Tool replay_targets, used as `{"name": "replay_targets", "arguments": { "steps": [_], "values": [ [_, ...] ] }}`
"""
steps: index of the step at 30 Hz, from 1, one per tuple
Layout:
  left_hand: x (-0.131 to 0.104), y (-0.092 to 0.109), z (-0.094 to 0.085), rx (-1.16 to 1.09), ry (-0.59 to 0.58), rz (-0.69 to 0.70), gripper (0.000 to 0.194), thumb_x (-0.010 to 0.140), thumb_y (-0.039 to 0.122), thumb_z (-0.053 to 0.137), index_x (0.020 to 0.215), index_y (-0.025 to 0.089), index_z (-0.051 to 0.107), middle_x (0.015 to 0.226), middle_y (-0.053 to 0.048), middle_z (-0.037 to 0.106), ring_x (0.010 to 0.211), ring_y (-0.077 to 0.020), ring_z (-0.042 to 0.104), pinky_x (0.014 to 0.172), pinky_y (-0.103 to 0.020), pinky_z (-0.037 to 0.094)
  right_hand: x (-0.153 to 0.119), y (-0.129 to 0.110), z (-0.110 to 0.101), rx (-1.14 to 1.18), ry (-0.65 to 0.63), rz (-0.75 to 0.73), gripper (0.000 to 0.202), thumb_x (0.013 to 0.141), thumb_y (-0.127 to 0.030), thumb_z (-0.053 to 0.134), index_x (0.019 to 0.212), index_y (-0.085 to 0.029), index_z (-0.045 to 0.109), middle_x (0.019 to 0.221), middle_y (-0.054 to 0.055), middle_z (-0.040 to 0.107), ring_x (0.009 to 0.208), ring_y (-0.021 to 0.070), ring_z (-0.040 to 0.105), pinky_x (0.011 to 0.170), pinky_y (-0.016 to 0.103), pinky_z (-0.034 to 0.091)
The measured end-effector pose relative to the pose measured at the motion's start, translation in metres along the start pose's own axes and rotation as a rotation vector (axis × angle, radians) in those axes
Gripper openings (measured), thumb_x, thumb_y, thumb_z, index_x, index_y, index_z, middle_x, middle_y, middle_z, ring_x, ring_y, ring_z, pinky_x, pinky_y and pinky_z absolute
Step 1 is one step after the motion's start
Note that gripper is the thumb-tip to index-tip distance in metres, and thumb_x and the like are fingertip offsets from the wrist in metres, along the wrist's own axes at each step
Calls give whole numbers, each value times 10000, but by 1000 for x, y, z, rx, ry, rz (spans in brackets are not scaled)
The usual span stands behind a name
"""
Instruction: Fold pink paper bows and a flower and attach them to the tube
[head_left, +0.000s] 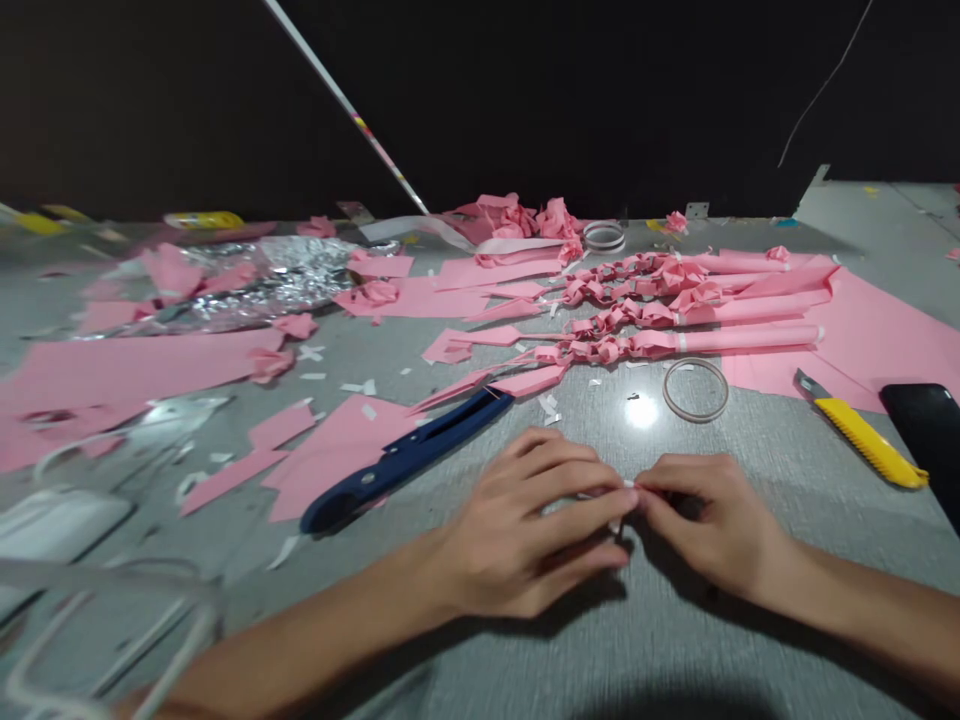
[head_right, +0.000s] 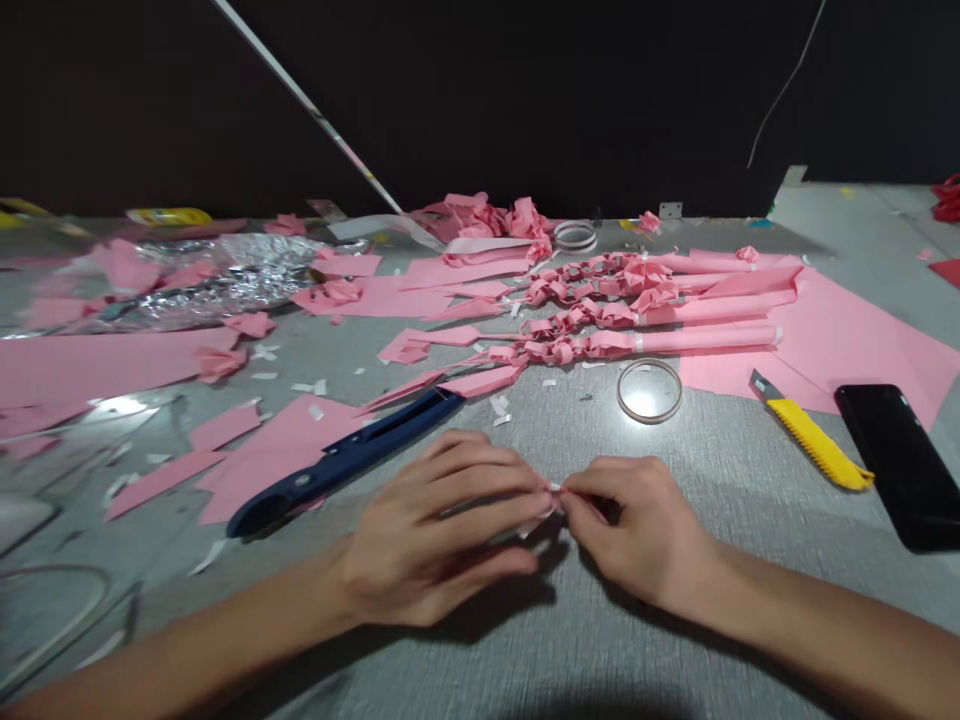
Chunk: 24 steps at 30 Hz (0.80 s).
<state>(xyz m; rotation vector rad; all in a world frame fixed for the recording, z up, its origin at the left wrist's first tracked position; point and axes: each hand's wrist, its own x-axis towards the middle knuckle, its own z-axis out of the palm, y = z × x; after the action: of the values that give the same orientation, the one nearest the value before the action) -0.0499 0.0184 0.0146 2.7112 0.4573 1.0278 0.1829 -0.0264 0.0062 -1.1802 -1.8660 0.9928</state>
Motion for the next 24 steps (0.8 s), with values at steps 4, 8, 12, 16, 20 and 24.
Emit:
{"name": "replay_targets", "arguments": {
  "steps": [4, 8, 12, 16, 20, 24],
  "values": [
    [10, 3, -9, -162, 84, -222, 138, 1080, 216, 598, 1144, 215, 720, 996, -46, 782, 924, -196, 708, 848, -347, 555, 1, -4, -1, 55, -51, 80, 285, 972, -226, 605, 732, -171, 748, 633, -9, 627, 580, 115, 541, 598, 243, 401],
    [22, 7, -12, -311, -120, -381, 145, 1003, 106, 640, 948, 195, 741, 873, -6, 762, 820, -160, 676, 786, -309, 515, 0, -9, -2, 110, -129, 177, 208, 873, -180, 593, 754, -173, 764, 661, -6, 679, 611, 120, 575, 614, 233, 428],
    [25, 12, -12, -340, -230, -420, 187, 994, 124, 595, 871, 169, 728, 795, -12, 725, 775, -166, 639, 768, -338, 448, -1, -12, -3, 136, -171, 251, 199, 831, -187, 576, 768, -182, 764, 684, -3, 703, 626, 132, 597, 606, 238, 442],
    [24, 15, -13, -367, -257, -447, 189, 982, 117, 582, 862, 164, 720, 781, -3, 717, 755, -155, 624, 772, -340, 416, -1, -13, -2, 154, -176, 314, 196, 831, -231, 576, 752, -193, 751, 685, -2, 709, 626, 140, 603, 583, 241, 439],
    [23, 15, -11, -338, -256, -453, 200, 995, 139, 572, 858, 169, 714, 765, 4, 698, 746, -155, 615, 760, -344, 389, 0, -14, -1, 150, -149, 325, 194, 810, -238, 572, 733, -194, 745, 654, -7, 708, 606, 136, 606, 569, 236, 426],
    [21, 17, -9, -287, -281, -443, 217, 1008, 157, 566, 853, 166, 718, 762, 1, 678, 760, -161, 599, 771, -357, 363, 1, -16, -1, 136, -151, 310, 207, 813, -243, 564, 718, -193, 741, 634, -9, 707, 582, 126, 598, 554, 231, 409]
  ]
}}
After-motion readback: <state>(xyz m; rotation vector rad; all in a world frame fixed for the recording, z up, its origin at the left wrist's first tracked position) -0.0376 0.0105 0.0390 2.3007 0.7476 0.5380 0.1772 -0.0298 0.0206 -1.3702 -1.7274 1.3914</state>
